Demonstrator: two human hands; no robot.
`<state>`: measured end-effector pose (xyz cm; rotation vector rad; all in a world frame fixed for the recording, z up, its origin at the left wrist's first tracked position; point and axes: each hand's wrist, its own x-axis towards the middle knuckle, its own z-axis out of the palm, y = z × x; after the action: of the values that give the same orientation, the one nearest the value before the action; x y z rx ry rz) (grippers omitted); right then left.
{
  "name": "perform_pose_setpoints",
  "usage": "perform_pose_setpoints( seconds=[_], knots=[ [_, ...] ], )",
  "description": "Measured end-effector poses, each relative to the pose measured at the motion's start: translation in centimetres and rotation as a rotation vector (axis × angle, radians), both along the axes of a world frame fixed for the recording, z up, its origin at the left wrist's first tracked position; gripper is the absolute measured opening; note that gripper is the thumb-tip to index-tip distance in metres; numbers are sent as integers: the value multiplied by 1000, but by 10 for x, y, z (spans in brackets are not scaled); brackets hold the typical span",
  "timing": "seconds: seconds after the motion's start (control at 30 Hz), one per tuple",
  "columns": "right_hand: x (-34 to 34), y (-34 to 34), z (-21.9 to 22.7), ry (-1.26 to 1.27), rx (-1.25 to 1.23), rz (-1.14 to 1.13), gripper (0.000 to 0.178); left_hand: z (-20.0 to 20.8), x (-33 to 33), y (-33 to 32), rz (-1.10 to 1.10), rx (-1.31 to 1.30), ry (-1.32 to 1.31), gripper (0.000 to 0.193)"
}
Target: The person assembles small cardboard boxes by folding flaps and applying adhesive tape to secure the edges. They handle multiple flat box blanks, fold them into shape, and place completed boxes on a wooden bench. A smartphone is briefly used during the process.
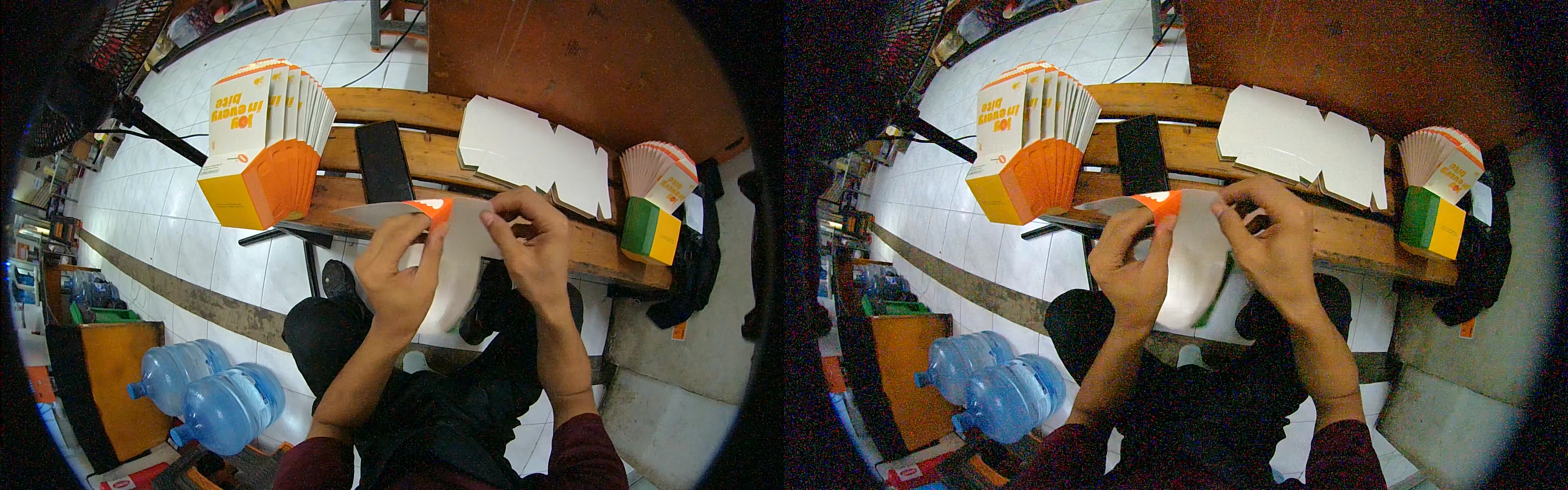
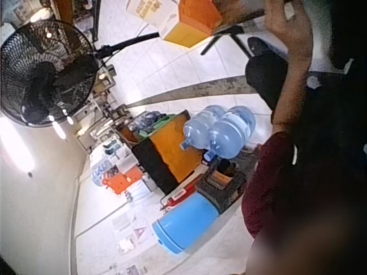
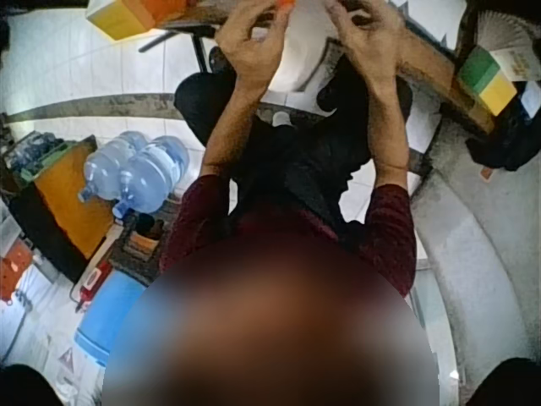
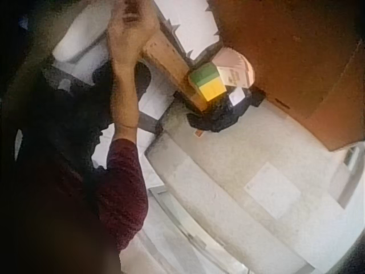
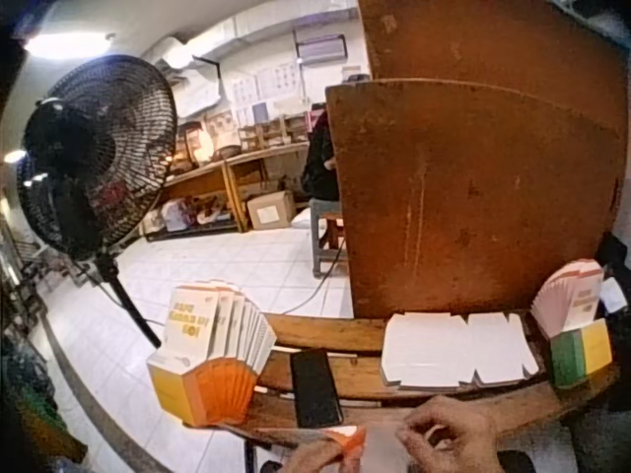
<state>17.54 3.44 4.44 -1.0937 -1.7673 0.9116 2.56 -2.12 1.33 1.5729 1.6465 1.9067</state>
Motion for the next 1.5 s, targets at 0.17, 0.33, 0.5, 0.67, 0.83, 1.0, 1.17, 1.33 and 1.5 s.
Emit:
perform_pose_setpoints(
  seconds=[0.17,0.33,0.5,0.67,0.83,1.0,1.17,1.33,1.5],
  knots=[
    [1,1,-2,118,-67,117,9,-7,-3,5,-4,10,28,13],
    [3,-2,1,181,-152,84,8,-6,0,2,-139,-101,-69,16],
    [-8,-9,-6,215,45,96,6,-8,9,1,-228,-126,-291,24],
    [-14,-11,-10,112,164,94,4,-11,11,-2,-226,-147,-303,25],
    [-19,-15,-8,60,304,22,6,-12,11,-1,-216,-102,-312,28],
    [-21,-17,-10,72,318,36,5,-10,10,-2,-195,-98,-277,29],
    [-20,-15,-11,55,350,54,8,-8,6,-3,-177,-121,-189,28],
    [-21,-17,-9,-27,333,52,10,-3,6,-4,-120,-116,-35,28],
    [-26,-18,-10,-84,510,-10,16,2,4,-7,-108,-102,94,27]
  ],
)
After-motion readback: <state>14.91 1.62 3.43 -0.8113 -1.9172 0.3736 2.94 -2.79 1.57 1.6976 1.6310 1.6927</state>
